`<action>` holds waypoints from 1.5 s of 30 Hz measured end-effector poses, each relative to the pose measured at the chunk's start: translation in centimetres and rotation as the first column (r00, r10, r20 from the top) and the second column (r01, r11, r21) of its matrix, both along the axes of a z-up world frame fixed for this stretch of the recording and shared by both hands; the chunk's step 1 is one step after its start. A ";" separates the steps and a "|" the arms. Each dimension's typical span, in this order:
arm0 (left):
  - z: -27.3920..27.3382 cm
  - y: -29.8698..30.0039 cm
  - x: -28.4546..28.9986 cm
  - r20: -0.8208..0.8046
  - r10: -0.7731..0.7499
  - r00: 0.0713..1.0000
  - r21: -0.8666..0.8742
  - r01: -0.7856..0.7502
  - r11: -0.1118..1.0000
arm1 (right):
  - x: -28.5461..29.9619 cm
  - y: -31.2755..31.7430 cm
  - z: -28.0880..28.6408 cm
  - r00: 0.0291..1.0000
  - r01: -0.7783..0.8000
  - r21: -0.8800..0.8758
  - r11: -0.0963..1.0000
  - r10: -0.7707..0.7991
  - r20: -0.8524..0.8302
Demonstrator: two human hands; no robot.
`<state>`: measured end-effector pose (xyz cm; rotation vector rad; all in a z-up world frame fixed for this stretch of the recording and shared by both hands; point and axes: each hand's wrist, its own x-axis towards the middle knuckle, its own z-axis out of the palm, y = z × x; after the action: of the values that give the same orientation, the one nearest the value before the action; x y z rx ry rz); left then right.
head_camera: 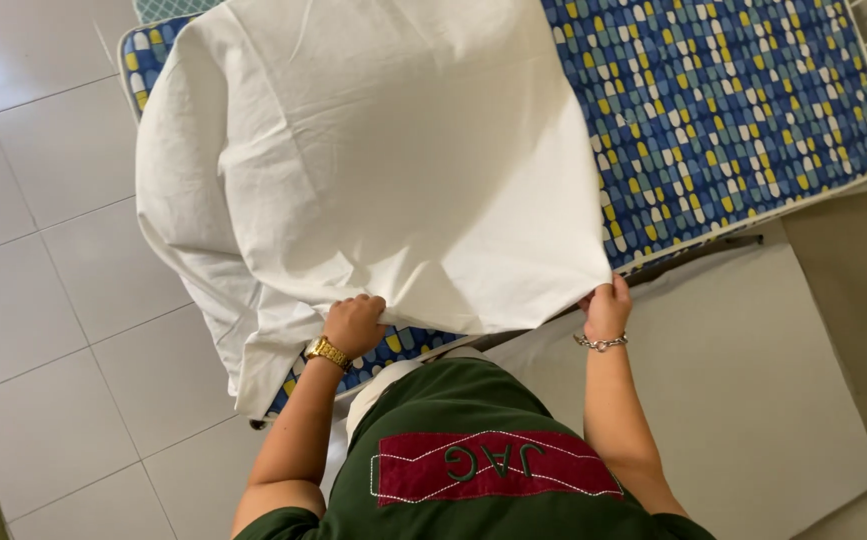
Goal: The person unfolds a white fitted sheet and places it over a mattress on a white metal bed frame. They proceed to stretch the sheet and tuck the corners under the mattress to secure it in place.
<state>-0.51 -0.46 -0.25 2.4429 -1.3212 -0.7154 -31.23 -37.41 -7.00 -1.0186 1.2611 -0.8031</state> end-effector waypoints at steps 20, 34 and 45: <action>1.9 -20.7 -10.0 -0.224 0.038 0.974 -0.078 -0.057 0.995 | 4.6 -8.8 6.9 0.750 -0.651 -0.417 0.634 0.624 -0.220; 9.0 -26.7 -18.1 -0.194 0.068 0.979 -0.360 -0.135 0.923 | 4.4 -11.3 14.9 0.186 -0.818 -0.483 -0.311 0.652 -0.735; 17.5 -27.8 -14.4 -0.078 -0.153 0.985 -0.619 0.073 0.782 | 2.0 -11.8 13.3 0.358 -0.854 -0.505 -0.123 0.565 -0.743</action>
<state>-14.88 -28.27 17.20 1.7778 -1.3871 -0.3642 -29.22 -49.16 6.34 -2.5424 0.0561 -0.2775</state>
